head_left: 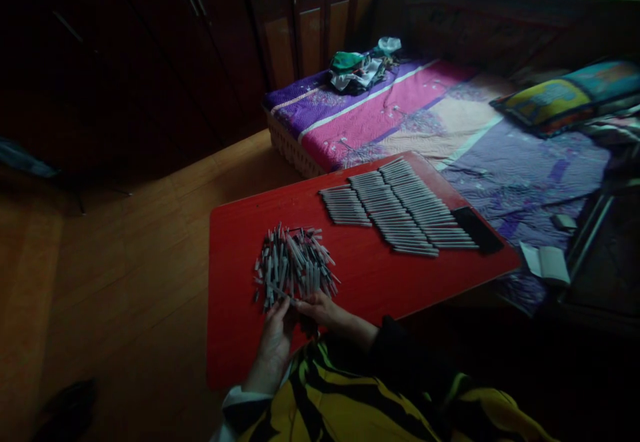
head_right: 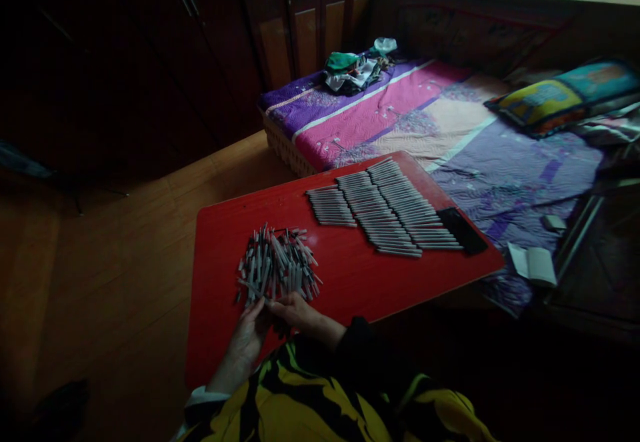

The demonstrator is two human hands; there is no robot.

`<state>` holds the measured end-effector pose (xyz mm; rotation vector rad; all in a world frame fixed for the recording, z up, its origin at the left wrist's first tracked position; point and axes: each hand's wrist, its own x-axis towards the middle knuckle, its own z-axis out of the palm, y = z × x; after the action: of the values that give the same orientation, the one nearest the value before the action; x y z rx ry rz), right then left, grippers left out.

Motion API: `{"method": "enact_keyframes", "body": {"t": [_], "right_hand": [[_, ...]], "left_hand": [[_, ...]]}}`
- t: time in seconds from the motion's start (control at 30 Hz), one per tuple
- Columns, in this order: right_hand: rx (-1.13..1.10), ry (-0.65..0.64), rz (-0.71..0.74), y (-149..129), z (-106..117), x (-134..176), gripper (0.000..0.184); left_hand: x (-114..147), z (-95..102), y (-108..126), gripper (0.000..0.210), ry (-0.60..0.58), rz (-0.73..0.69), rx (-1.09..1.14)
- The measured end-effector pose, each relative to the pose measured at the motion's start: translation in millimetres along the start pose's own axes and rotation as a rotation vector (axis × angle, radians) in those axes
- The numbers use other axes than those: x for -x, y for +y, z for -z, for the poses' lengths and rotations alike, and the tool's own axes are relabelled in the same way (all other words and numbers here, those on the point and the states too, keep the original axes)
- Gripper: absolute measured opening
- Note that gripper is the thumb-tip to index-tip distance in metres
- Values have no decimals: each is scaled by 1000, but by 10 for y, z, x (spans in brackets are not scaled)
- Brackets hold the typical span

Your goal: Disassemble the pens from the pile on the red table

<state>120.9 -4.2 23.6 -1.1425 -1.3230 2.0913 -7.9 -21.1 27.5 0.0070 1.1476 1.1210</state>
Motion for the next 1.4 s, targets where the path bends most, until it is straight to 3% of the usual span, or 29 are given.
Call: {"method": "enact_keyframes", "body": {"t": [0.07, 0.13, 0.23, 0.3, 0.37, 0.57, 0.77, 1.0, 1.2, 1.4], "right_hand": [[91, 16, -15, 25, 36, -16, 58], [372, 179, -40, 33, 119, -54, 56], [716, 529, -111, 43, 347, -148, 39], [788, 650, -153, 70, 523, -216, 29], [847, 705, -188, 116, 666, -276, 33], [909, 688, -208, 269, 784, -367, 34], [822, 703, -190, 324, 769, -315, 28], [503, 654, 48, 286, 883, -59, 29], [204, 573, 207, 199, 905, 161, 45], [92, 570, 317, 16, 883, 372, 30]], "left_hand": [[-25, -10, 11, 4, 27, 5, -1], [-45, -24, 34, 10, 55, -10, 1], [-50, -48, 68, 17, 83, -48, -16], [-42, -62, 73, 16, 86, -39, -51], [-32, -75, 57, 14, 85, -12, -93], [-17, -121, -21, 16, 8, 20, -227], [-90, -78, -35, 34, -70, -81, -537], [-107, -146, 54, 50, -180, -201, -946], [-67, -218, 176, 38, -301, -391, -1178], [-2, -248, 294, 33, -399, -578, -1465]]}}
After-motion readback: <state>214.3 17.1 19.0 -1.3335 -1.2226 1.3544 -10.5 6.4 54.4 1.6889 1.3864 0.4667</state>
